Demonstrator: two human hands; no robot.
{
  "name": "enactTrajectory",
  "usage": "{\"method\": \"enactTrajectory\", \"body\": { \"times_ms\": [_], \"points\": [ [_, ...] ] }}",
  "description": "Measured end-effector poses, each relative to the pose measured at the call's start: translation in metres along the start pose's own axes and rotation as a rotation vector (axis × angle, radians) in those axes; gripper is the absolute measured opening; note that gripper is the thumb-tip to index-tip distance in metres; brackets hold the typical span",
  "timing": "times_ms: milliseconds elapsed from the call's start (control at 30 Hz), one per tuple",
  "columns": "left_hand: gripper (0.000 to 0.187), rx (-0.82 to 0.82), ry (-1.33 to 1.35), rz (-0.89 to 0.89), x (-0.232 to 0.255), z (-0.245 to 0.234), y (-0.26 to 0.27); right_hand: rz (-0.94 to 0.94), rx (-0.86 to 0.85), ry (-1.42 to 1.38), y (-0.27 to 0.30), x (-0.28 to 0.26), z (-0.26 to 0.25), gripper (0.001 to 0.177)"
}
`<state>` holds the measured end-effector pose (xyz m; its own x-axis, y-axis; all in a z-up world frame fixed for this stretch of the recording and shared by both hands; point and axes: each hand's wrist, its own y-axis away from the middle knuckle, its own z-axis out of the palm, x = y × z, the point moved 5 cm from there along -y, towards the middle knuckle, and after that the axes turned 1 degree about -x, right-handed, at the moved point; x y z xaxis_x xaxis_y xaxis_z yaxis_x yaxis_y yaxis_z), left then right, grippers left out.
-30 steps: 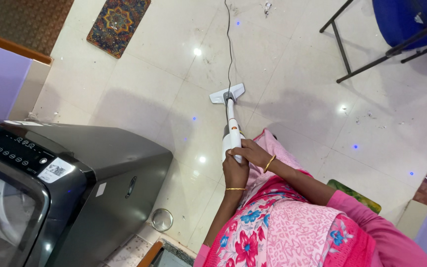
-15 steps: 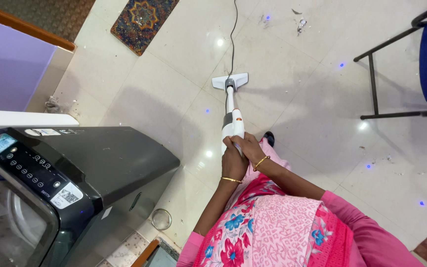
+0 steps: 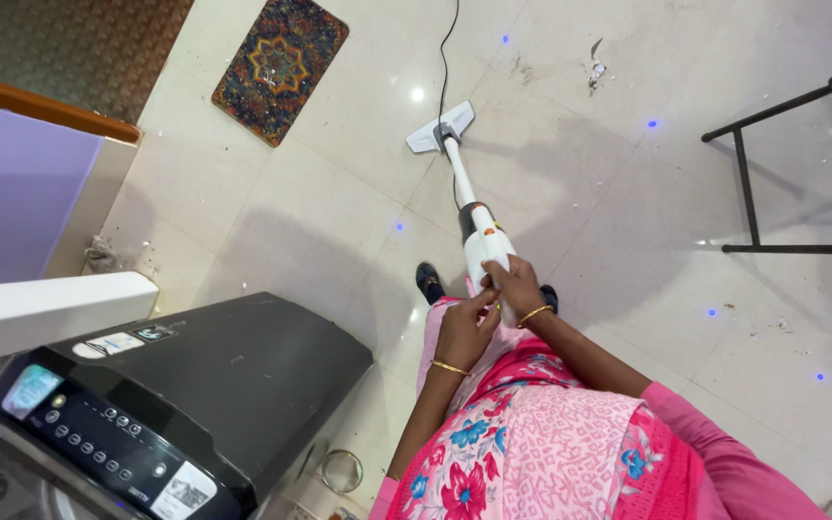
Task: The person cleans the floor by hand using a white and grey handheld vacuum cleaner, moving it across various sections of the room to collect debris.
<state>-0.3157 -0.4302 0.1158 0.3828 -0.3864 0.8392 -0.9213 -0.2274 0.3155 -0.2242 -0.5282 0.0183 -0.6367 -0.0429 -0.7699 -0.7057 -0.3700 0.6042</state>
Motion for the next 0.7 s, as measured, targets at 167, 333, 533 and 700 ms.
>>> {"method": "enactTrajectory", "body": {
  "times_ms": [167,333,533,700],
  "points": [
    [0.029,0.111,-0.053,0.149,-0.032,-0.119,-0.040,-0.171,0.165,0.255,-0.057,-0.037,0.040,0.028],
    [0.027,0.217,-0.068,0.107,-0.064,-0.233,-0.069,-0.164,0.389,0.279,-0.082,-0.082,0.063,0.027],
    [0.026,0.253,-0.037,0.005,-0.095,-0.311,-0.125,-0.187,0.504,0.134,-0.124,-0.106,0.098,0.029],
    [0.030,0.151,-0.244,-0.082,-0.139,-0.343,-0.203,-0.179,0.558,0.056,-0.197,-0.131,0.129,0.029]
  ]
}}
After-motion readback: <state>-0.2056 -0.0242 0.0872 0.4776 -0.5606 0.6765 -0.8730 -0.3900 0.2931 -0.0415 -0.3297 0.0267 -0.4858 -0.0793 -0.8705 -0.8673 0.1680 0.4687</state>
